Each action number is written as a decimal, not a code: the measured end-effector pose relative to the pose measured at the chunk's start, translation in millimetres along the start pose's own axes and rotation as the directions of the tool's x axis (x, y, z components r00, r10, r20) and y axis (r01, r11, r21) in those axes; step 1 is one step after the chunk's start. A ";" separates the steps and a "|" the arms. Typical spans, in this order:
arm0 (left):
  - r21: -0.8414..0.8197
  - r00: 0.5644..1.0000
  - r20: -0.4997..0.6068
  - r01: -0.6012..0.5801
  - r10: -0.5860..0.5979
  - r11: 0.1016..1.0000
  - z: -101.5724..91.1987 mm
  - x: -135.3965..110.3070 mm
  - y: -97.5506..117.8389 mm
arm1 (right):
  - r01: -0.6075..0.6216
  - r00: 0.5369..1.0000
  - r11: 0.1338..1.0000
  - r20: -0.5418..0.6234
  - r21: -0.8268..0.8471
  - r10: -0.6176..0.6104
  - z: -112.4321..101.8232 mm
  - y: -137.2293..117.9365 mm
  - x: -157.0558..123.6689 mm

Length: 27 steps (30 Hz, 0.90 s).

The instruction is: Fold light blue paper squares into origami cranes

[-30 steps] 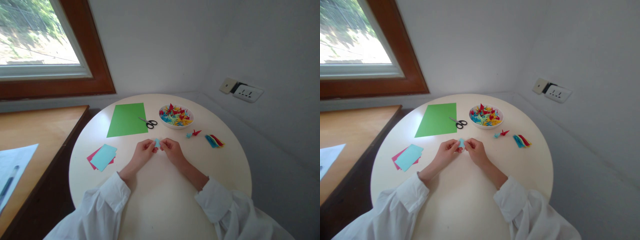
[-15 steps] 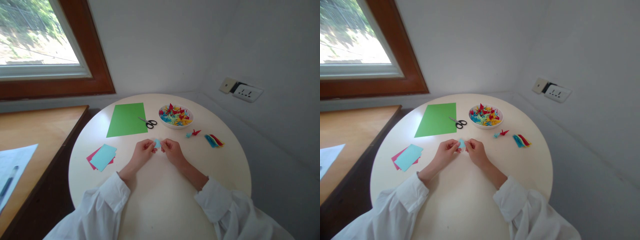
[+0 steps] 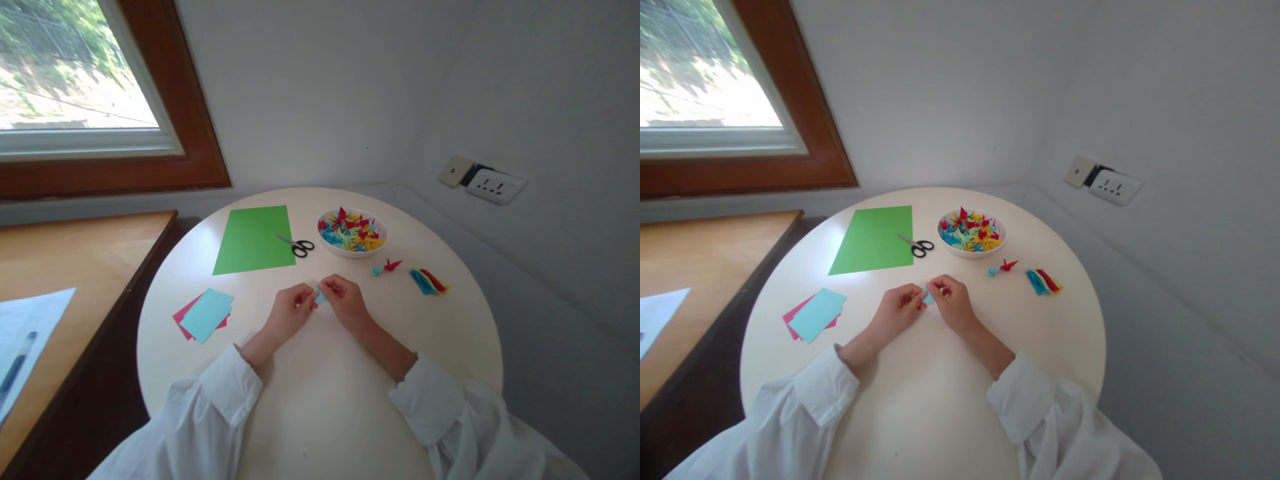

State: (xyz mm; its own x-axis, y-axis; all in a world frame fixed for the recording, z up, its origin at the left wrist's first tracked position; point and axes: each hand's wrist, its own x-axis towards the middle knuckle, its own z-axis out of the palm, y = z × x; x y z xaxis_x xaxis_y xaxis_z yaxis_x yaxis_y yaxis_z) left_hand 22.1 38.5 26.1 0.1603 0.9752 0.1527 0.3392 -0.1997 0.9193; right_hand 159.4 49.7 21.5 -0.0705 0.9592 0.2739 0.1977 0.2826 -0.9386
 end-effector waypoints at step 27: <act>-0.195 0.999 0.027 -0.029 0.035 0.980 -3.5 0.9 1.5 | -0.076 0.982 0.995 -0.171 0.067 0.086 -2.2 3.0 3.5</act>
State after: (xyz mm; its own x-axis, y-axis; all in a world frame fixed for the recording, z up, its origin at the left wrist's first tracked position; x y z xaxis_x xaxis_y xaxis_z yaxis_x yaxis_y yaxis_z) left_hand 19.5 39.4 28.9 0.1969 0.9647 0.1749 0.1467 -0.2054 0.9676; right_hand 162.0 54.0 20.1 0.1148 0.9679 0.2238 0.1369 0.2077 -0.9686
